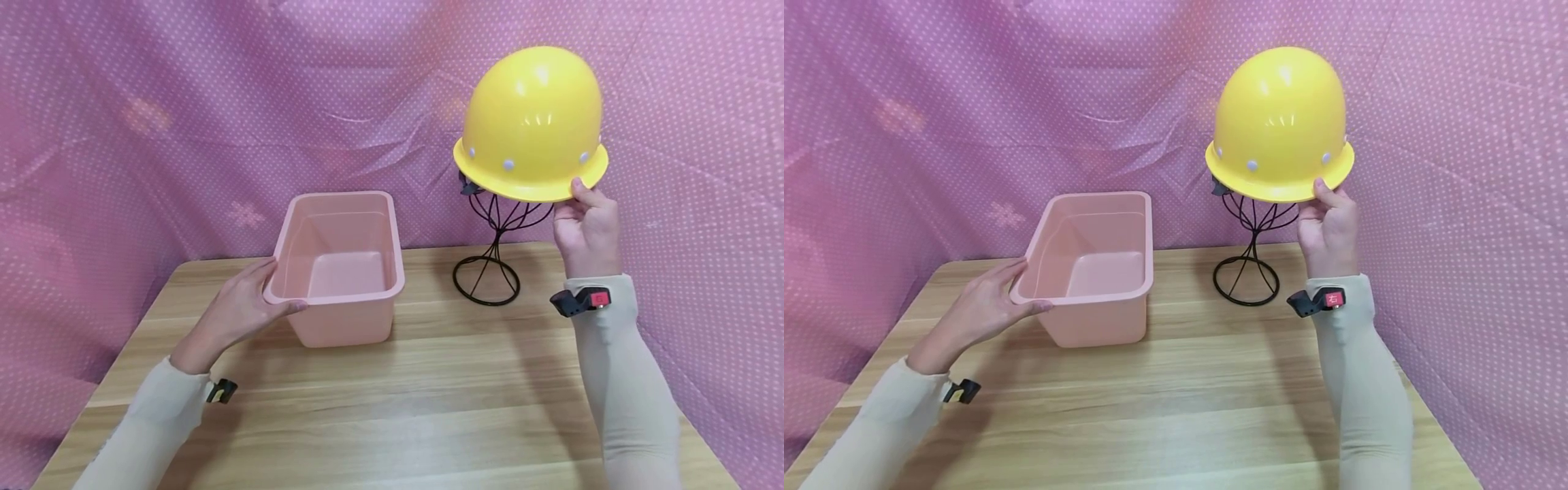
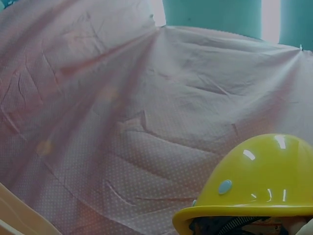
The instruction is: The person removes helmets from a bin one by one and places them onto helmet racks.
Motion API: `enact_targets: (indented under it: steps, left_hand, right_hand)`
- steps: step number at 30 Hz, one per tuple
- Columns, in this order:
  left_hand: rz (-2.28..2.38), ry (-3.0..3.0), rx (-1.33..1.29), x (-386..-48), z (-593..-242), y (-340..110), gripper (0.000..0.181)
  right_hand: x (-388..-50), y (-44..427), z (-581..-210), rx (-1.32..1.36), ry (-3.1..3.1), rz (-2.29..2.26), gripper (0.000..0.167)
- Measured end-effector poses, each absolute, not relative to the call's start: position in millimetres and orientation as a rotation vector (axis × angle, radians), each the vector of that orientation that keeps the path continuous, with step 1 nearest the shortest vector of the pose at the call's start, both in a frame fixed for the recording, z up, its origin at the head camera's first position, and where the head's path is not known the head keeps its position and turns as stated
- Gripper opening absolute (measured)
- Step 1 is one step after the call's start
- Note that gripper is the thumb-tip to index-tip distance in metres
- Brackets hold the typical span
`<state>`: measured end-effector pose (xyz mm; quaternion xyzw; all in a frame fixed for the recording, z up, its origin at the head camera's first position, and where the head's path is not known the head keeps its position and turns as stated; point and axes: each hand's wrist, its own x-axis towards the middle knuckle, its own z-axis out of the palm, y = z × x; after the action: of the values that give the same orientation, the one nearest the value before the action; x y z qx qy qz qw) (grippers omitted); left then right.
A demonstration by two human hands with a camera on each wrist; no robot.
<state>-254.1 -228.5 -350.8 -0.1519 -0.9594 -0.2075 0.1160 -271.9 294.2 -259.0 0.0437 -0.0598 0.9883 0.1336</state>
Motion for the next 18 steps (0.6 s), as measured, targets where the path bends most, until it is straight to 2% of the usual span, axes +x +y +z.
enact_targets:
  steps: [18]
  left_hand:
    - [-0.602, -2.829, -0.455, -255, -348, -229, 0.110]
  right_hand:
    - [-270, 287, -287, 0.077, -0.269, 2.864, 0.082]
